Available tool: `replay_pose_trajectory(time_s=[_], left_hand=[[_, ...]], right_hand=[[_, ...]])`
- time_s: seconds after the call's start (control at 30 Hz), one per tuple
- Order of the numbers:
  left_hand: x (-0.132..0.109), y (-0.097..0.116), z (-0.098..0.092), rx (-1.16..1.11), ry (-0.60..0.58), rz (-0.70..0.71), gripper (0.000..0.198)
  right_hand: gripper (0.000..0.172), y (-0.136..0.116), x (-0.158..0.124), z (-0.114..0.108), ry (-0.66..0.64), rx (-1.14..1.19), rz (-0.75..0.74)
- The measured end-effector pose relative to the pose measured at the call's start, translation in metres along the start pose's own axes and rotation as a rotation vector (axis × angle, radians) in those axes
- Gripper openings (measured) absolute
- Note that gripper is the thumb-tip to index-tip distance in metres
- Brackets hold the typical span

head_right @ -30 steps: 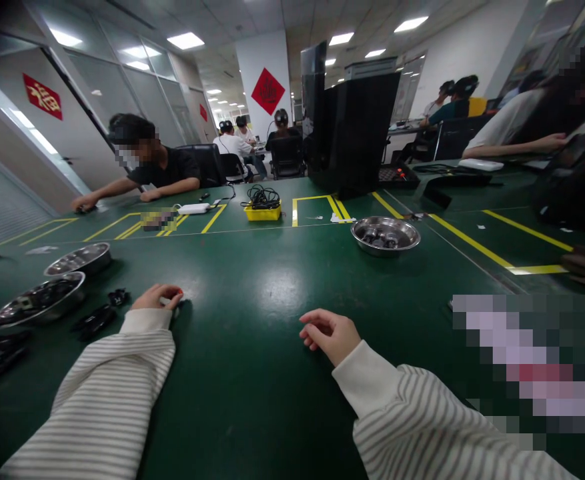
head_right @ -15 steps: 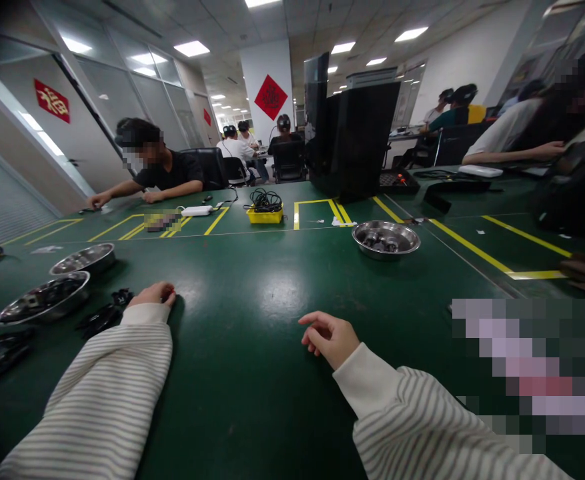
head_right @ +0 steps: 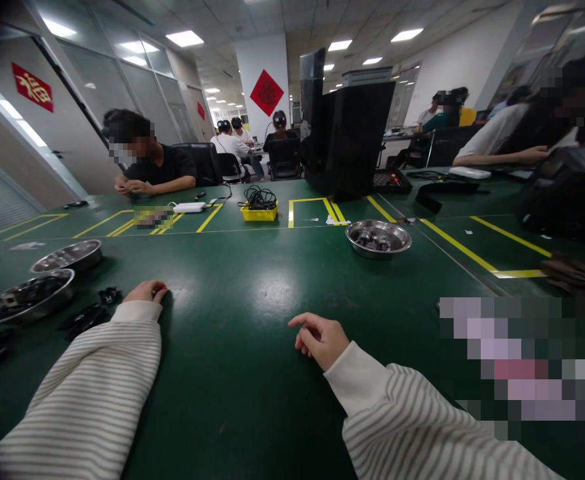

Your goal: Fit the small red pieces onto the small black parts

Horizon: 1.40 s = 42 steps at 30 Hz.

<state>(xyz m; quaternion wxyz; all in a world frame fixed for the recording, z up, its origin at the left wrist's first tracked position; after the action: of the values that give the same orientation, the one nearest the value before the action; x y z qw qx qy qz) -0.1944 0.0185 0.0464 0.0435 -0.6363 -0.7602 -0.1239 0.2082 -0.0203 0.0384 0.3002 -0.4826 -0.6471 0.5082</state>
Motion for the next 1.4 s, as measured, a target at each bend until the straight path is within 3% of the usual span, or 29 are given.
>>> replay_pose_trajectory(time_s=[0.43,0.67,0.8,0.9,1.0,1.07,1.1,1.2,1.23,1.3,1.4], left_hand=[[0.001,-0.003,0.005,0.116,0.071,-0.026,0.032],[0.002,-0.012,0.007,0.06,0.11,-0.121,0.061],[0.002,-0.029,0.008,0.024,-0.002,-0.135,0.04],[0.001,-0.027,0.004,0.0,0.047,-0.052,0.024],[-0.006,0.006,0.003,-0.045,0.122,0.056,0.021],[-0.016,0.049,0.006,-0.116,0.136,0.204,0.02],[-0.023,0.075,0.009,-0.16,0.126,0.297,0.02],[-0.053,0.16,0.016,-0.435,0.066,0.788,0.023],[-0.062,0.183,0.019,-0.501,0.041,0.874,0.024],[-0.077,0.214,0.025,-0.566,0.004,0.938,0.022],[-0.085,0.231,0.034,-0.579,-0.022,0.911,0.02]], right_hand=[[0.025,0.002,0.0,0.003,-0.027,-0.162,-0.091],[0.027,0.0,0.0,0.003,-0.029,-0.183,-0.116],[0.026,0.0,-0.001,0.002,-0.025,-0.168,-0.109],[0.025,0.0,-0.001,0.003,-0.023,-0.145,-0.101],[0.025,0.001,0.0,0.002,-0.025,-0.101,-0.082],[0.024,0.003,0.002,0.0,-0.017,-0.048,-0.047],[0.024,0.005,0.004,-0.002,-0.003,-0.017,-0.024],[0.022,0.008,0.008,-0.009,0.059,0.073,0.031],[0.021,0.009,0.009,-0.012,0.094,0.102,0.044],[0.021,0.01,0.011,-0.016,0.148,0.151,0.059],[0.021,0.009,0.012,-0.017,0.164,0.182,0.07]])
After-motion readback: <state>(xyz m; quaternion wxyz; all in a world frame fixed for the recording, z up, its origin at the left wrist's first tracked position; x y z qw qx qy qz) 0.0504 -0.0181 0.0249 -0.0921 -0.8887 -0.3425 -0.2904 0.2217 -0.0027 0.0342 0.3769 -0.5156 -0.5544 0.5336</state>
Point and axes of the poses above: each hand's wrist, its own x-axis towards the middle knuckle, its own z-axis out of the palm, y = z × x, the point moved 3 cm from there along x, towards the middle knuckle, and after that the axes turned 9 degrees about z, right-handed, at the moved point
